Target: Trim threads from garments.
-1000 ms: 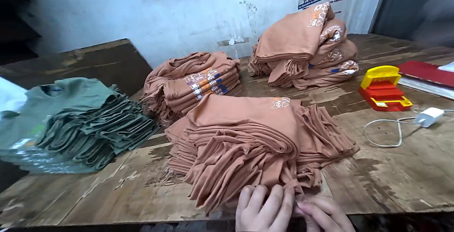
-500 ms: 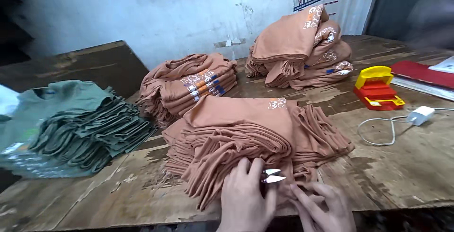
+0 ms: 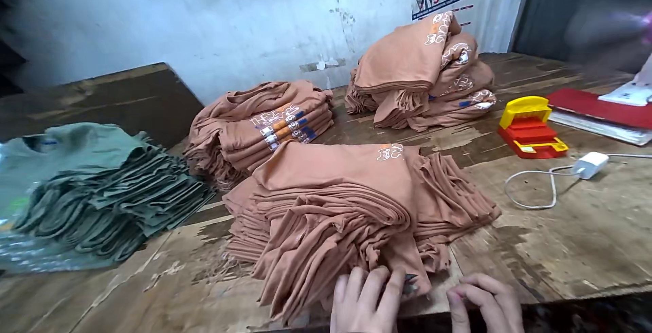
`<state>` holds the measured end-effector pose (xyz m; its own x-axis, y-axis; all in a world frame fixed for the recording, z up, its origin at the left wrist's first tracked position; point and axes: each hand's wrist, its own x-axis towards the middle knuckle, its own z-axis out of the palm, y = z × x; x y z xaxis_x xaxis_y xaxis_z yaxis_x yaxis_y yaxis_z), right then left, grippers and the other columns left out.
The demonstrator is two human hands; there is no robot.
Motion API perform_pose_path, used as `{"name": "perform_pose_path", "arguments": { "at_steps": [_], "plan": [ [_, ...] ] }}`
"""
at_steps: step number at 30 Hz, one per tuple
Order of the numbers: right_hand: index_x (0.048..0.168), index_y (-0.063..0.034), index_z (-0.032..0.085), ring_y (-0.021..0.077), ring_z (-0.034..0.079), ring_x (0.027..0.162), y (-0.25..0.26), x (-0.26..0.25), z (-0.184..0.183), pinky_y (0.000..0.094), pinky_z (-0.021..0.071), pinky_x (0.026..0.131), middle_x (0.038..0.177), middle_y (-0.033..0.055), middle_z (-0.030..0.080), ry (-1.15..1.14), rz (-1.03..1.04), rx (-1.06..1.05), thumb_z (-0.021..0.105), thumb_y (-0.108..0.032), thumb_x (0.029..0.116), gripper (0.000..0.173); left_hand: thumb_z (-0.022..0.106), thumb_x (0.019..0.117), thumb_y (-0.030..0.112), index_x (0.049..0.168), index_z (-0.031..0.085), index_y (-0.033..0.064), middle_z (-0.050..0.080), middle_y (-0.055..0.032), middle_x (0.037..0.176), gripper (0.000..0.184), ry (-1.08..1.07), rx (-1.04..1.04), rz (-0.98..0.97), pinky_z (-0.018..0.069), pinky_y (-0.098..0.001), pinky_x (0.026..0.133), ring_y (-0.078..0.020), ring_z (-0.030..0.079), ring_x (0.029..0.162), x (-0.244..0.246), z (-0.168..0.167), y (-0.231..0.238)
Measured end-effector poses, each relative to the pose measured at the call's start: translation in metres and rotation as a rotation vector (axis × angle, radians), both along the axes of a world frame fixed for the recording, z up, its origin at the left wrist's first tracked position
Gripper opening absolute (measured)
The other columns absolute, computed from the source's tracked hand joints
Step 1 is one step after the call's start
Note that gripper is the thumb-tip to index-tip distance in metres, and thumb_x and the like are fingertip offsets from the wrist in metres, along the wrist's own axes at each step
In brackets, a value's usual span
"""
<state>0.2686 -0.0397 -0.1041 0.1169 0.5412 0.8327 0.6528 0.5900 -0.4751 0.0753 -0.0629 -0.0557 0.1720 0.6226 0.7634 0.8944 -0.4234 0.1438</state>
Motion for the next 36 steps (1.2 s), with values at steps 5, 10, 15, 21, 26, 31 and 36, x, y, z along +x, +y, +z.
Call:
{"name": "perform_pose_path", "arguments": {
  "at_steps": [5, 10, 15, 21, 26, 31, 36],
  "plan": [
    [0.095, -0.0201, 0.068, 0.0082, 0.059, 0.105, -0.001, 0.001, -0.003, 0.0262, 0.0462, 0.095, 0.103, -0.0017, 0.062, -0.032, 0.02, -0.003, 0.061, -0.037, 0.1008, 0.019, 0.069, 0.0966, 0.025, 0.111, 0.079, 0.0196, 0.074, 0.0006, 0.102, 0.018, 0.065, 0.061, -0.008, 0.0493, -0.0357, 0.074, -0.0188, 0.065, 0.085, 0.009, -0.006, 0.008],
    [0.094, -0.0204, 0.068, 0.0095, 0.059, 0.103, -0.001, 0.006, -0.008, 0.0279, 0.0458, 0.096, 0.101, -0.0016, 0.063, -0.086, 0.013, 0.004, 0.061, -0.036, 0.0987, 0.018, 0.067, 0.0945, 0.018, 0.106, 0.079, 0.0224, 0.075, 0.0021, 0.098, 0.017, 0.038, 0.052, -0.029, 0.0483, -0.0361, 0.074, -0.0175, 0.065, 0.084, 0.008, -0.011, 0.005],
    [0.109, -0.0187, 0.065, 0.0168, 0.059, 0.104, -0.004, -0.003, -0.007, 0.0337, 0.044, 0.1, 0.104, 0.0032, 0.064, -0.22, -0.03, 0.071, 0.068, -0.042, 0.0935, 0.028, 0.07, 0.0847, 0.017, 0.1, 0.076, 0.0159, 0.066, -0.0035, 0.082, 0.017, -0.024, -0.042, -0.007, 0.0519, -0.0394, 0.07, -0.0221, 0.065, 0.08, 0.004, -0.018, 0.001],
    [0.11, -0.0089, 0.072, 0.0104, 0.073, 0.101, 0.009, -0.043, 0.025, 0.0274, 0.0624, 0.09, 0.107, 0.0018, 0.076, 0.254, 0.424, -0.042, 0.067, -0.003, 0.0957, 0.017, 0.06, 0.0839, -0.005, 0.099, 0.075, 0.0104, 0.074, -0.0001, 0.097, 0.026, -0.346, -0.204, -0.234, 0.0578, -0.0299, 0.081, -0.0117, 0.069, 0.09, -0.011, 0.012, 0.002],
    [0.125, -0.0115, 0.068, 0.0079, 0.065, 0.101, 0.029, -0.05, 0.041, 0.0274, 0.057, 0.09, 0.109, 0.0004, 0.068, 0.17, 0.505, -0.062, 0.077, -0.034, 0.0931, 0.04, 0.064, 0.0923, 0.002, 0.109, 0.068, 0.0119, 0.072, 0.0056, 0.092, 0.02, -0.625, -0.418, -0.292, 0.0597, -0.0237, 0.068, -0.0039, 0.068, 0.077, -0.026, 0.031, 0.022],
    [0.099, -0.0279, 0.071, -0.0052, 0.061, 0.096, 0.015, -0.024, 0.03, 0.0138, 0.0509, 0.088, 0.096, -0.0169, 0.064, 0.298, 0.379, 0.006, 0.064, -0.034, 0.1018, 0.01, 0.069, 0.0884, 0.0, 0.109, 0.067, 0.0103, 0.071, 0.0051, 0.082, 0.023, -0.684, -0.484, -0.33, 0.0572, -0.0238, 0.064, -0.0047, 0.066, 0.07, -0.026, 0.034, 0.024],
    [0.124, -0.0233, 0.066, 0.0109, 0.057, 0.117, 0.018, -0.036, 0.023, 0.0283, 0.0506, 0.101, 0.123, 0.0014, 0.058, 0.067, 0.329, 0.008, 0.085, -0.042, 0.0827, 0.05, 0.067, 0.0877, -0.001, 0.106, 0.067, 0.0121, 0.071, 0.0065, 0.084, 0.023, -0.686, -0.491, -0.333, 0.0578, -0.0239, 0.064, -0.005, 0.067, 0.071, -0.023, 0.033, 0.024]
  ]
}}
